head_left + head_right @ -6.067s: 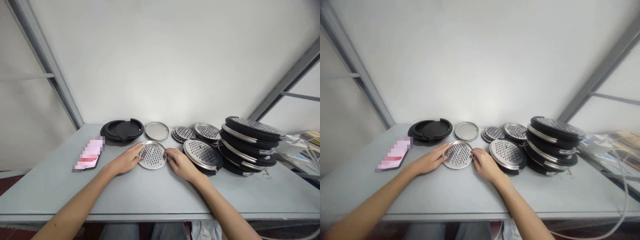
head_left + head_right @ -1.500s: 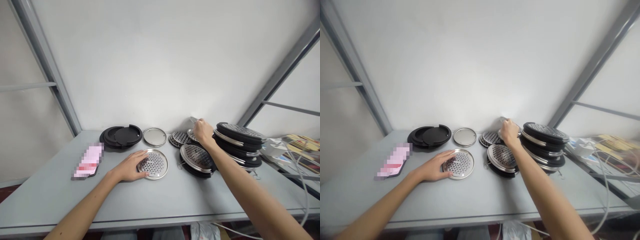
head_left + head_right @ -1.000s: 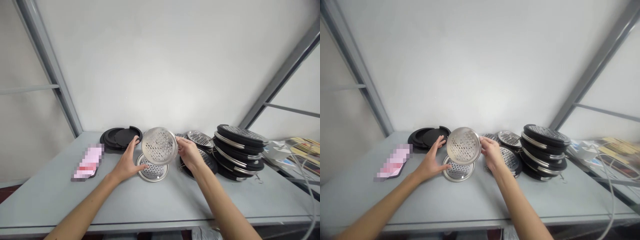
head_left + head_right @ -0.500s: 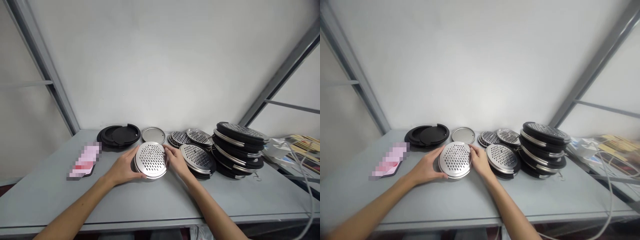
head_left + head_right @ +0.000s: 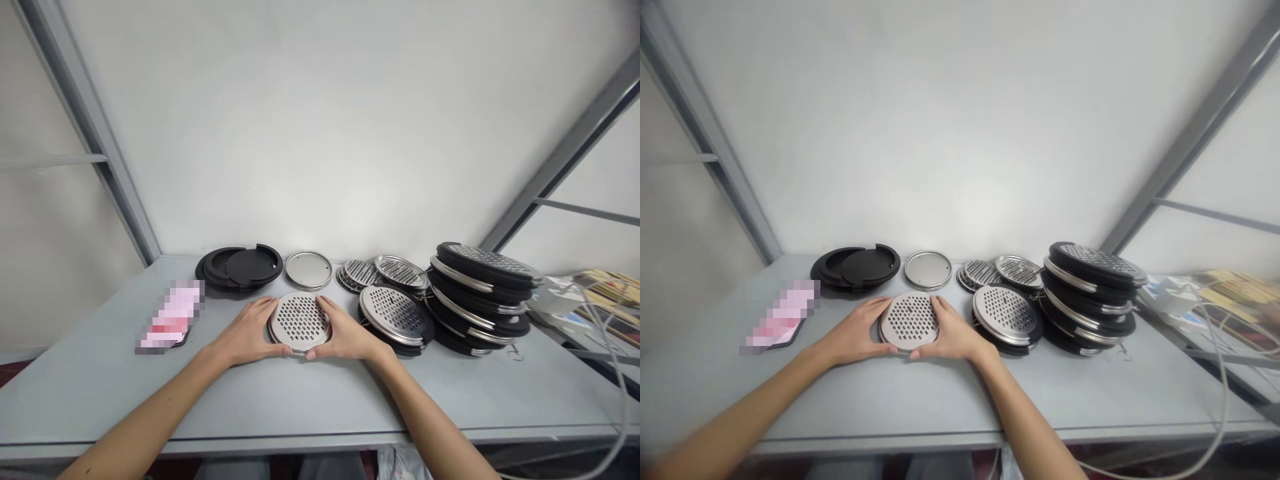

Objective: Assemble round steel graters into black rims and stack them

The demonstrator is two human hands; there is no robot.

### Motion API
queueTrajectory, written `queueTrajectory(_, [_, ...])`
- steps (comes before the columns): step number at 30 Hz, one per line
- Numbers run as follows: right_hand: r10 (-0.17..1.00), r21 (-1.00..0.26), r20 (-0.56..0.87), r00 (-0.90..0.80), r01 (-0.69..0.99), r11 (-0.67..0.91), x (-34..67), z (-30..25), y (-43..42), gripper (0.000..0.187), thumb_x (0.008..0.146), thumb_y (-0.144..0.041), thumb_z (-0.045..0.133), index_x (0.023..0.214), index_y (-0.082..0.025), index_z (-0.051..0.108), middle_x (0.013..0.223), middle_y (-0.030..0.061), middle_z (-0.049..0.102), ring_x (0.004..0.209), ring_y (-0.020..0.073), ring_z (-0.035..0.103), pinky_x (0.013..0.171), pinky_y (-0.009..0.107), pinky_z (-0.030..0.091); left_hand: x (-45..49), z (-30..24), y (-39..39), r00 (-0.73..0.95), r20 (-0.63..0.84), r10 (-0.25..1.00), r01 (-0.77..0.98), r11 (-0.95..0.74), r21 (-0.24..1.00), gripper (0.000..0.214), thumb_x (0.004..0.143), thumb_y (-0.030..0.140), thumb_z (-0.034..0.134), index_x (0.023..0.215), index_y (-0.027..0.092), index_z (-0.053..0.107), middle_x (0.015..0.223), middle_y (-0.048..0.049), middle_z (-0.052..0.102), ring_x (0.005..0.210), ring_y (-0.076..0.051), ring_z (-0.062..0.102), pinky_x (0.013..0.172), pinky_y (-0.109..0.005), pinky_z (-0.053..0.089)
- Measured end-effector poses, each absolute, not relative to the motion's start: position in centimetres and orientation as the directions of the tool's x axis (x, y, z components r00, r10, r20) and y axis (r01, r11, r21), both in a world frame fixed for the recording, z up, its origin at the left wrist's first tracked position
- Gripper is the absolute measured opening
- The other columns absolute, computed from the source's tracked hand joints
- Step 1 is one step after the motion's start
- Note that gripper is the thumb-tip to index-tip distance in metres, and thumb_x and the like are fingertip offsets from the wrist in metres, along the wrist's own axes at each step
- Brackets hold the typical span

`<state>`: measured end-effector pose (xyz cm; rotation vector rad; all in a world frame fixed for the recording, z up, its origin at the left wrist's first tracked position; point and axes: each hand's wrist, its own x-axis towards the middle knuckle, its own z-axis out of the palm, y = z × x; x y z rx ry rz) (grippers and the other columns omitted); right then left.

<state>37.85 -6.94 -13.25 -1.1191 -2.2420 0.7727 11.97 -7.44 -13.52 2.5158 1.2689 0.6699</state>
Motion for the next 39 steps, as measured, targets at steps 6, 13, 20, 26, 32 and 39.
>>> queueTrajectory(6, [0.816, -0.632, 0.216, -0.537, 0.560, 0.536, 38.0, -13.5, -6.7, 0.119, 0.052, -0.058, 0.081, 0.147, -0.011, 0.026, 0.144, 0.0216, 0.038, 0.134, 0.0351, 0.036, 0.112, 0.047, 0.030, 11.8, -14.1, -7.2, 0.521, 0.298, 0.800, 0.686, -0.600, 0.412, 0.097, 0.065, 0.067, 0.071, 0.143, 0.021, 0.037, 0.142, -0.0140, 0.047, 0.132, -0.037, 0.041, 0.109, -0.051, 0.034])
queueTrajectory(13, [0.839, -0.591, 0.142, -0.525, 0.635, 0.498, 38.2, -14.1, -6.6, 0.125, 0.055, -0.066, 0.075, 0.150, -0.007, 0.019, 0.153, 0.0259, 0.022, 0.141, 0.0386, 0.023, 0.115, 0.052, 0.022, 11.5, -15.0, -7.0, 0.519, 0.245, 0.819, 0.715, -0.573, 0.401, 0.101, 0.069, 0.069, 0.067, 0.147, 0.016, 0.031, 0.149, -0.0190, 0.036, 0.138, -0.039, 0.033, 0.112, -0.054, 0.031])
queueTrajectory(20, [0.834, -0.577, 0.145, -0.533, 0.639, 0.509, 38.4, -13.4, -7.0, 0.126, 0.052, -0.064, 0.079, 0.150, -0.010, 0.021, 0.151, 0.0247, 0.027, 0.140, 0.0391, 0.028, 0.113, 0.051, 0.027, 11.6, -15.1, -7.1, 0.528, 0.262, 0.808, 0.698, -0.589, 0.409, 0.108, 0.062, 0.067, 0.073, 0.148, 0.019, 0.029, 0.150, -0.0179, 0.036, 0.137, -0.040, 0.034, 0.111, -0.055, 0.032])
queueTrajectory(26, [0.839, -0.507, 0.136, -0.527, 0.690, 0.516, 38.2, -13.2, -7.1, 0.124, 0.054, -0.071, 0.073, 0.148, -0.008, 0.025, 0.149, 0.0254, 0.031, 0.137, 0.0397, 0.032, 0.112, 0.051, 0.029, 11.7, -15.0, -7.1, 0.527, 0.219, 0.821, 0.712, -0.567, 0.414, 0.107, 0.064, 0.069, 0.071, 0.147, 0.016, 0.030, 0.151, -0.0200, 0.033, 0.139, -0.039, 0.031, 0.112, -0.055, 0.030])
queueTrajectory(32, [0.851, -0.472, 0.053, -0.522, 0.738, 0.482, 38.2, -13.8, -7.3, 0.127, 0.058, -0.076, 0.066, 0.151, -0.006, 0.015, 0.154, 0.0267, 0.019, 0.143, 0.0399, 0.019, 0.115, 0.051, 0.023, 11.6, -15.2, -7.0, 0.536, 0.202, 0.819, 0.706, -0.567, 0.424, 0.110, 0.061, 0.067, 0.074, 0.148, 0.018, 0.028, 0.153, -0.0182, 0.031, 0.140, -0.039, 0.027, 0.113, -0.055, 0.028])
queueTrajectory(39, [0.825, -0.408, 0.171, -0.538, 0.724, 0.556, 37.9, -14.4, -7.5, 0.133, 0.052, -0.077, 0.070, 0.149, -0.002, 0.020, 0.154, 0.0303, 0.012, 0.143, 0.0428, 0.011, 0.114, 0.055, 0.022, 11.8, -14.5, -6.9, 0.535, 0.218, 0.816, 0.740, -0.577, 0.346, 0.107, 0.062, 0.076, 0.067, 0.144, 0.015, 0.035, 0.148, -0.0202, 0.039, 0.136, -0.038, 0.036, 0.111, -0.054, 0.030])
